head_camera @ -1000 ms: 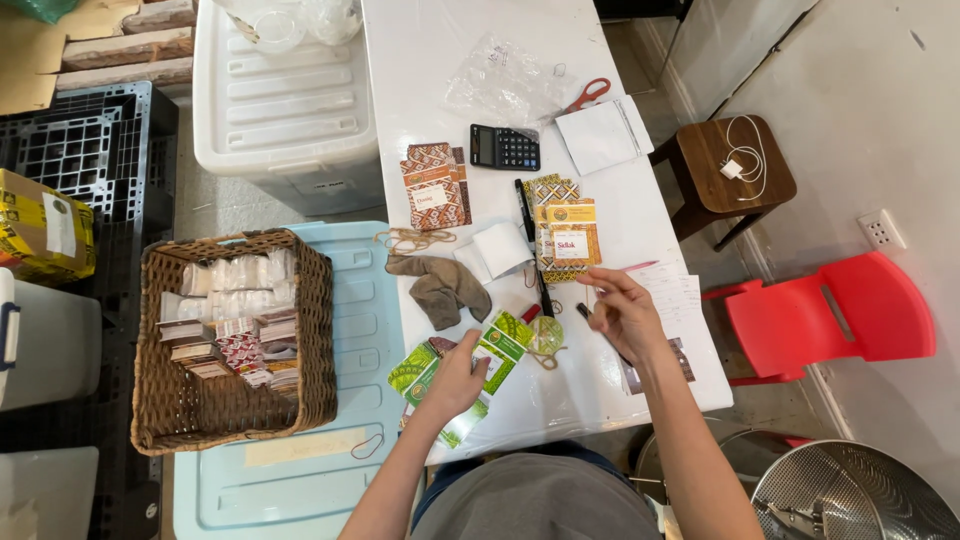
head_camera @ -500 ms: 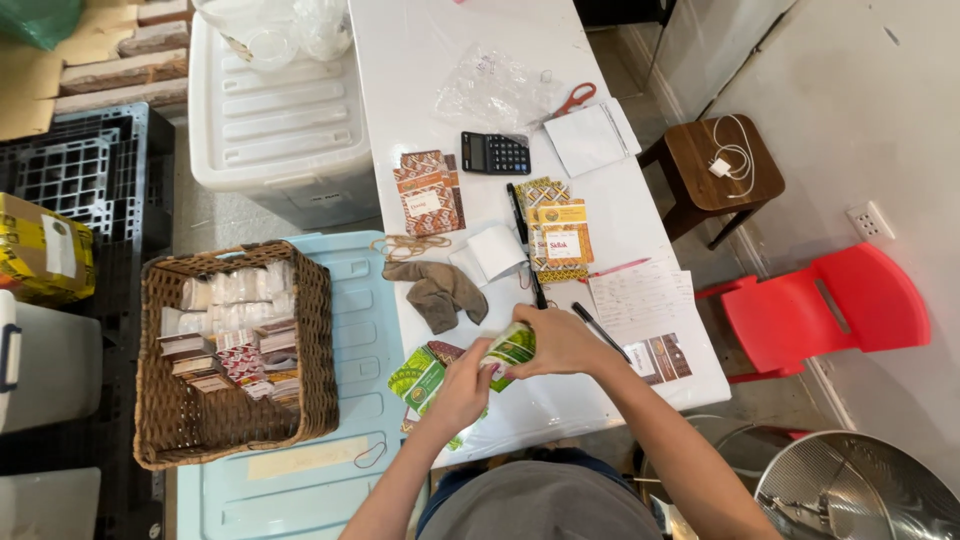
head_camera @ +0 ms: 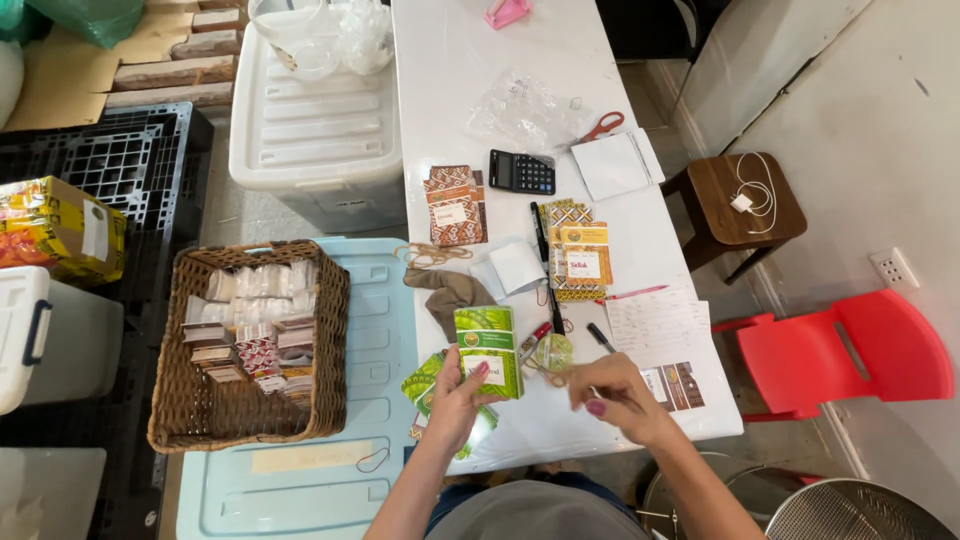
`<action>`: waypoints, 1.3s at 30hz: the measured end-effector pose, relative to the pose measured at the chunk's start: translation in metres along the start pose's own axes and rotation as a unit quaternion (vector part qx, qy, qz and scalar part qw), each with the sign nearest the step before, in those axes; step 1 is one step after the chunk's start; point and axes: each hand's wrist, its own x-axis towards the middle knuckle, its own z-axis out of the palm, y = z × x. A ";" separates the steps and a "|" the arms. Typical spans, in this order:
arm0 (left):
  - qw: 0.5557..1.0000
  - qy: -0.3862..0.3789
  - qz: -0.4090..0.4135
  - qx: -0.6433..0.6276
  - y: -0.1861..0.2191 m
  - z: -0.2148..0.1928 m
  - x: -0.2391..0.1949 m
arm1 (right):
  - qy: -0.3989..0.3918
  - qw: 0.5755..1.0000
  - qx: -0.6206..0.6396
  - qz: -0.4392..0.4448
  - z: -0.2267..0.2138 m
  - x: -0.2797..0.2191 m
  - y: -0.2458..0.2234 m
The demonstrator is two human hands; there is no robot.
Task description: The person organizes and packs various coffee product bags into a basket, checking a list on a sheet of paper and using a pen to mark items.
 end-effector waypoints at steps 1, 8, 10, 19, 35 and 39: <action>1.000 0.001 0.000 0.000 0.006 0.003 -0.004 | 0.000 1.000 0.001 0.000 -0.008 0.000 0.004; 0.987 -0.071 0.147 0.002 0.024 0.023 -0.016 | 0.121 0.711 0.690 0.070 -0.004 -0.004 0.057; 0.985 -0.085 0.144 0.032 0.026 0.032 -0.018 | 0.199 0.743 0.637 0.052 0.015 0.015 0.061; 0.987 -0.055 0.096 0.120 0.036 0.011 -0.018 | 0.194 0.932 0.292 0.097 0.008 0.030 0.072; 0.952 -0.045 0.075 0.293 0.068 0.008 -0.052 | 0.127 0.949 0.035 0.286 0.031 0.065 0.055; 0.880 -0.070 0.004 0.470 0.083 0.001 -0.059 | 0.065 0.931 -0.016 0.359 0.045 0.075 0.043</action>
